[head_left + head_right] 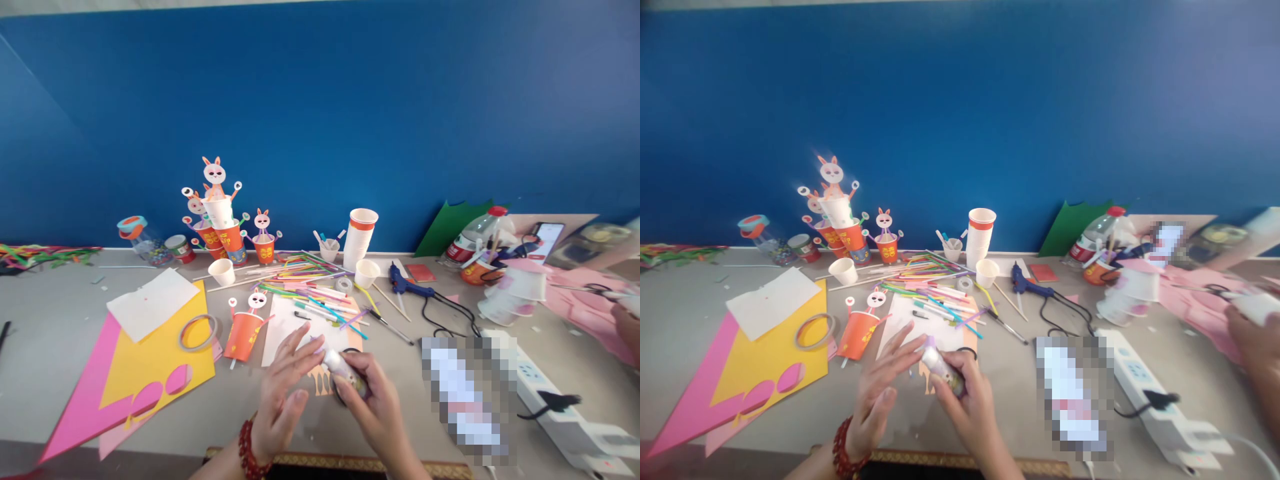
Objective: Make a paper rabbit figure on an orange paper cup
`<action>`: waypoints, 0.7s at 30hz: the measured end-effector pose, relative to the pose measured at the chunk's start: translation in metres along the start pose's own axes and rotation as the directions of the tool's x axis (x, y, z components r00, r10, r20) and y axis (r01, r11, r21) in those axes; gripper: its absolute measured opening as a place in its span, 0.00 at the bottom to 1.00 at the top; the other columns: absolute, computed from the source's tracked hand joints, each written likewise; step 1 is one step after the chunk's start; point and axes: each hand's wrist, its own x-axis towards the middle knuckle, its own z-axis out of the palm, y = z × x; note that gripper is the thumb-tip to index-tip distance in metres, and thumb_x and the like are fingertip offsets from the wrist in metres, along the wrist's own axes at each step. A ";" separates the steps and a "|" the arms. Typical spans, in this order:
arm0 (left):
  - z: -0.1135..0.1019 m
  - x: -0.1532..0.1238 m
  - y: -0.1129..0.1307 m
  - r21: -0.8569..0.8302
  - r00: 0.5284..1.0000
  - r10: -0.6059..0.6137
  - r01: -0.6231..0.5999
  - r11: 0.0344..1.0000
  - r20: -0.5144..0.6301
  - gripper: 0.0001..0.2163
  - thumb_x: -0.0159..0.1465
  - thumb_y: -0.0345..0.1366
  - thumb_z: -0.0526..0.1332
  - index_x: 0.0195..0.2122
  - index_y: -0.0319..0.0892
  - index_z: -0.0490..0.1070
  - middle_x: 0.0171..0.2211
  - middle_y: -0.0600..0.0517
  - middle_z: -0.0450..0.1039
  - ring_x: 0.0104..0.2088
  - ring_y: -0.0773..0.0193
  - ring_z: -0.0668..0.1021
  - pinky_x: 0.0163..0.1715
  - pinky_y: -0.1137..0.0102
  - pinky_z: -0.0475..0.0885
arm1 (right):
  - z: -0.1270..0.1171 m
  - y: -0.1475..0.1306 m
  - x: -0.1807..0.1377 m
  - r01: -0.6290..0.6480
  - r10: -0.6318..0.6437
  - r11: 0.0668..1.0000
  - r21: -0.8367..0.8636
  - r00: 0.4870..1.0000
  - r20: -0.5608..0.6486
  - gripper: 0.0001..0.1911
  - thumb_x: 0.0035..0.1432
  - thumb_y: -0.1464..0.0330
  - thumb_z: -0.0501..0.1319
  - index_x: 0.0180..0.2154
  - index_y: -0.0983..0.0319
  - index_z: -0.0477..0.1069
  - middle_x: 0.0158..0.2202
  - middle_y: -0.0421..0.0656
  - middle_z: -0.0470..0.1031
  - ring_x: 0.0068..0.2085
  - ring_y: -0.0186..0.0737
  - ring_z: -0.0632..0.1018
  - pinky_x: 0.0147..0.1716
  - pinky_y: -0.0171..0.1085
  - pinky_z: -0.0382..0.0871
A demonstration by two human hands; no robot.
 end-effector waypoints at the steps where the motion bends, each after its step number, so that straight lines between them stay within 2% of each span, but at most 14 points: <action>1: 0.000 0.000 0.000 -0.007 1.000 0.005 -0.005 1.000 -0.005 0.22 0.70 0.43 0.47 0.60 0.43 0.66 0.61 0.44 0.66 0.67 0.44 0.57 0.62 0.43 0.55 | 0.000 0.000 0.001 0.003 -0.003 1.000 0.002 1.000 0.002 0.08 0.59 0.69 0.62 0.42 0.59 0.70 0.32 0.41 0.76 0.30 0.37 0.78 0.29 0.30 0.72; 7: 0.002 0.002 0.002 -0.027 0.999 -0.034 0.035 0.999 0.010 0.21 0.69 0.43 0.48 0.59 0.43 0.66 0.62 0.44 0.65 0.67 0.44 0.55 0.63 0.43 0.53 | 0.002 -0.001 0.002 0.011 -0.011 1.000 0.006 1.000 -0.013 0.08 0.59 0.68 0.62 0.42 0.59 0.70 0.33 0.41 0.76 0.30 0.38 0.78 0.30 0.30 0.73; 10: 0.005 0.000 0.001 -0.096 0.997 -0.078 0.076 0.992 -0.013 0.22 0.69 0.41 0.50 0.63 0.42 0.61 0.66 0.42 0.56 0.67 0.44 0.54 0.63 0.44 0.54 | 0.002 -0.002 0.003 -0.001 0.001 1.000 0.024 1.000 -0.027 0.08 0.60 0.67 0.62 0.42 0.59 0.71 0.32 0.41 0.76 0.29 0.37 0.77 0.29 0.30 0.72; 12: 0.007 -0.001 0.002 -0.107 0.990 -0.116 0.107 0.988 -0.077 0.23 0.68 0.40 0.52 0.64 0.42 0.57 0.68 0.41 0.51 0.67 0.44 0.56 0.62 0.44 0.56 | 0.002 -0.003 0.003 -0.012 0.013 0.999 0.037 1.000 -0.029 0.08 0.60 0.66 0.62 0.42 0.60 0.71 0.32 0.42 0.76 0.30 0.38 0.77 0.29 0.31 0.72; 14: 0.005 0.001 0.003 -0.030 0.983 -0.119 0.116 0.993 -0.140 0.21 0.67 0.36 0.54 0.61 0.43 0.60 0.66 0.41 0.54 0.65 0.45 0.60 0.61 0.45 0.59 | 0.002 -0.003 0.003 -0.015 0.016 0.999 0.045 0.999 -0.027 0.08 0.60 0.66 0.62 0.42 0.60 0.71 0.32 0.42 0.76 0.30 0.38 0.77 0.29 0.31 0.73; 16: 0.002 0.005 0.005 0.101 0.985 -0.051 0.068 0.992 -0.162 0.17 0.66 0.31 0.55 0.56 0.44 0.67 0.62 0.42 0.61 0.62 0.48 0.64 0.60 0.47 0.62 | 0.003 -0.002 0.002 -0.008 0.009 0.998 0.056 1.000 -0.022 0.08 0.60 0.66 0.62 0.42 0.60 0.71 0.32 0.43 0.75 0.31 0.38 0.77 0.29 0.31 0.73; 18: -0.002 0.010 0.008 0.223 0.987 0.050 -0.015 0.975 -0.150 0.15 0.65 0.28 0.56 0.52 0.45 0.70 0.57 0.44 0.66 0.59 0.50 0.67 0.58 0.49 0.64 | 0.003 0.000 0.000 -0.005 0.006 0.998 0.068 1.000 -0.014 0.08 0.60 0.66 0.61 0.43 0.60 0.71 0.33 0.43 0.75 0.31 0.39 0.78 0.30 0.32 0.73; 21: -0.006 0.017 0.010 0.349 0.982 0.144 -0.093 0.933 -0.124 0.17 0.63 0.25 0.56 0.52 0.45 0.71 0.53 0.45 0.71 0.57 0.50 0.68 0.56 0.49 0.66 | 0.004 0.001 -0.001 -0.018 0.019 0.996 0.085 1.000 -0.012 0.09 0.60 0.66 0.62 0.43 0.60 0.71 0.33 0.44 0.75 0.32 0.39 0.78 0.31 0.33 0.74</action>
